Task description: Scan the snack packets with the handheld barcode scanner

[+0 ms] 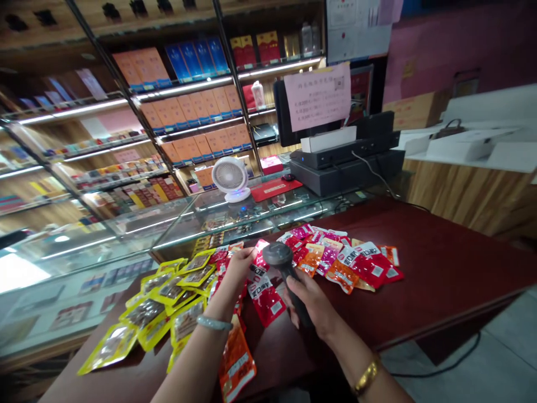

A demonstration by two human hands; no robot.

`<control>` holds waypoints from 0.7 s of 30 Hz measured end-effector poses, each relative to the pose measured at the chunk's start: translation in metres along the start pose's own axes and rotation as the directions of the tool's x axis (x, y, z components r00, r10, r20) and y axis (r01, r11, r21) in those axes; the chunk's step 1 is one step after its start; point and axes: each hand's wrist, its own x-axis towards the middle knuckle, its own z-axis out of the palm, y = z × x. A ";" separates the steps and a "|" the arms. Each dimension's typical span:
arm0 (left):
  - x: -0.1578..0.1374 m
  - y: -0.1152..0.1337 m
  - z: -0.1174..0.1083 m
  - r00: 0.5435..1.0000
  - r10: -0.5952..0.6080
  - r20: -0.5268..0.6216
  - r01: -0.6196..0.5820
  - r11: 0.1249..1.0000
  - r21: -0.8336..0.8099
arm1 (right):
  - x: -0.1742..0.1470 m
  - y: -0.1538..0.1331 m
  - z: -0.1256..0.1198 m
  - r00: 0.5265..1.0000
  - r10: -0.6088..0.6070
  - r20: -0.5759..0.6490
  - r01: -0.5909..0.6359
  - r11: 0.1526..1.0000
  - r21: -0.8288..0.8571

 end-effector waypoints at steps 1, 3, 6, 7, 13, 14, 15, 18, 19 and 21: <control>0.002 0.000 0.009 0.999 -0.018 0.032 0.019 0.998 -0.061 | -0.002 -0.001 -0.003 1.000 -0.008 -0.019 0.008 1.000 0.002; 0.006 0.001 0.031 0.989 -0.053 0.134 0.078 0.979 -0.189 | -0.005 -0.002 -0.008 0.997 -0.034 -0.069 0.035 0.999 0.004; 0.010 0.009 0.056 0.953 -0.014 0.304 0.079 0.976 -0.202 | -0.010 -0.004 -0.013 0.989 -0.068 -0.131 0.069 0.998 0.001; 0.009 0.012 0.058 0.946 0.019 0.322 0.027 0.990 -0.137 | -0.012 -0.005 -0.015 0.988 -0.071 -0.140 0.072 0.997 0.000; -0.010 0.023 0.004 0.941 0.130 0.311 -0.324 0.601 0.730 | -0.032 -0.005 -0.023 0.997 0.020 -0.080 -0.018 0.999 0.029; -0.015 0.022 -0.006 0.938 0.085 0.337 -0.334 0.484 0.809 | -0.036 -0.003 -0.023 0.997 0.054 -0.062 -0.051 0.998 0.048; -0.021 0.020 -0.014 0.934 0.034 0.356 -0.341 0.387 0.857 | -0.039 -0.001 -0.023 0.995 0.088 -0.047 -0.084 0.994 0.064; -0.032 0.011 -0.022 0.918 -0.064 0.391 -0.360 0.277 0.891 | -0.049 0.005 -0.022 0.988 0.156 -0.022 -0.154 0.986 0.070; -0.034 0.008 -0.021 0.916 -0.070 0.395 -0.361 0.285 0.888 | -0.052 0.007 -0.022 0.986 0.165 -0.020 -0.164 0.985 0.057; -0.035 0.003 -0.019 0.921 -0.073 0.382 -0.339 0.330 0.881 | -0.057 0.009 -0.023 0.984 0.177 -0.025 -0.177 0.984 0.022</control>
